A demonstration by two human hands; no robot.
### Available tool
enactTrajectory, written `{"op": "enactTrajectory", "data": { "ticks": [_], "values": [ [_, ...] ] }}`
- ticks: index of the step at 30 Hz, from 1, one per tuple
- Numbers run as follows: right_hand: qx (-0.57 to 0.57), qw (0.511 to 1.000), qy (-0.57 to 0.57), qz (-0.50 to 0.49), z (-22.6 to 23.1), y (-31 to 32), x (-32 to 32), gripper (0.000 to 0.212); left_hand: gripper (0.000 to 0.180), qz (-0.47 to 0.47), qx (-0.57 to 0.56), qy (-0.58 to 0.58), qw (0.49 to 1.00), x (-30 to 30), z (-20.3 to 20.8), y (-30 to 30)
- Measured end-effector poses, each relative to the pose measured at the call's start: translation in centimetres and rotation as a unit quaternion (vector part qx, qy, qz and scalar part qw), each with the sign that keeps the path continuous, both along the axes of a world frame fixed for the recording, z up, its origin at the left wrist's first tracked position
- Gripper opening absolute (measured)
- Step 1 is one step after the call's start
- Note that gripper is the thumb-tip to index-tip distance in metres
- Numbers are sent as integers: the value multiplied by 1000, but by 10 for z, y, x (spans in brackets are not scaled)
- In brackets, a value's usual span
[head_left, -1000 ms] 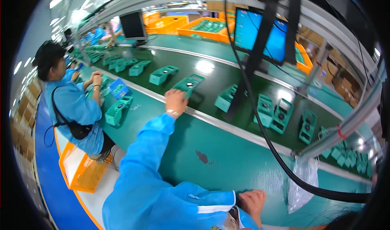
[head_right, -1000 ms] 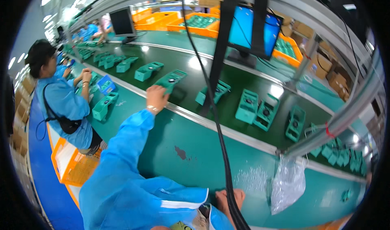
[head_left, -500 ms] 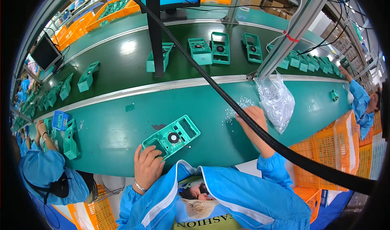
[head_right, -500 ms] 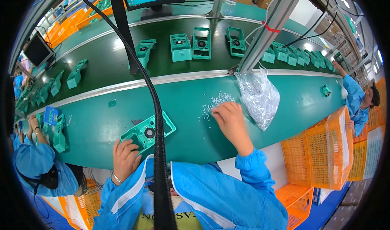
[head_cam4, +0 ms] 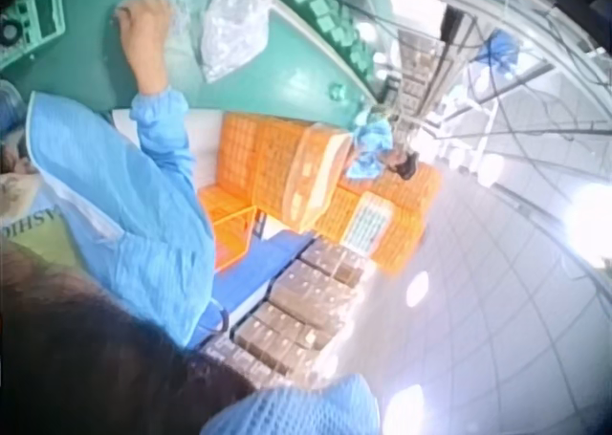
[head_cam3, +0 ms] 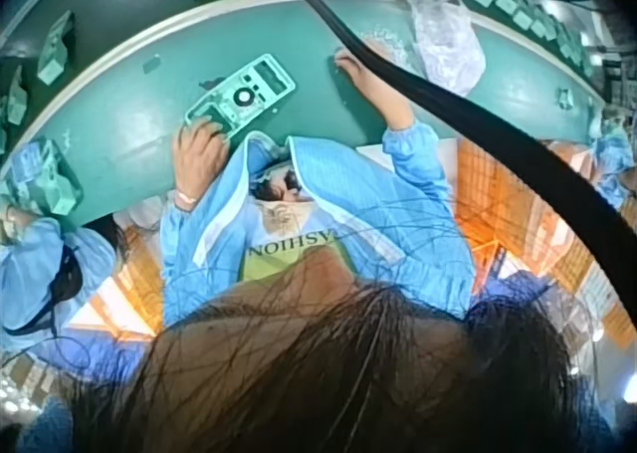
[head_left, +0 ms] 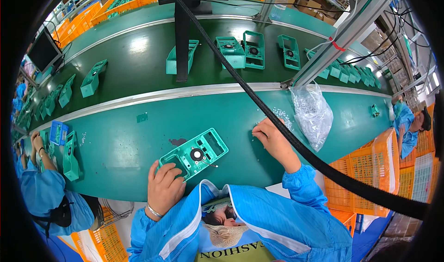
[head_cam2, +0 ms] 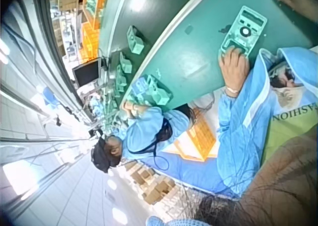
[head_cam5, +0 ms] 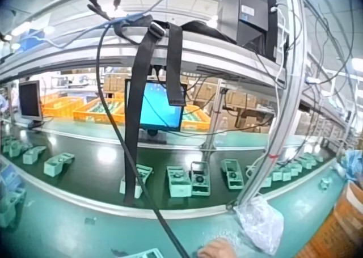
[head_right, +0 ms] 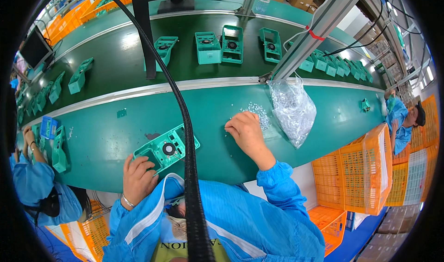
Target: The person assembles components into a green plastic housing by hand, inserting a circuit board component and small screws into the housing.
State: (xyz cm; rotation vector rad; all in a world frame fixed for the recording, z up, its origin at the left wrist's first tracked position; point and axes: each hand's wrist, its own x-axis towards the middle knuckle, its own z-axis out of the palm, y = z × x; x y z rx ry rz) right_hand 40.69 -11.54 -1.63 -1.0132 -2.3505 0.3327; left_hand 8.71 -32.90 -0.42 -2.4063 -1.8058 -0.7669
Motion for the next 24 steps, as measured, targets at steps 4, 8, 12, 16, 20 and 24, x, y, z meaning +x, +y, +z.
{"op": "enactTrajectory", "data": {
  "ticks": [4,8,12,16,20,24],
  "values": [
    [16,1000,14,-4,0,0,3,11,23,0,-4,3,1000,0,2,1],
    [68,998,0,8,6,-5,1,14,24,1,-5,6,1000,0,2,1],
    [91,995,-21,16,7,-6,-1,13,24,5,-6,0,1000,0,7,2],
    [102,994,-41,25,10,-8,-3,11,22,3,-1,1,1000,-1,6,1],
    [118,991,-63,26,7,-8,-3,11,22,-4,-5,-10,1000,-2,6,2],
    [119,990,-78,22,5,-6,-6,10,21,2,-4,-2,1000,-3,8,0]
  ]
}}
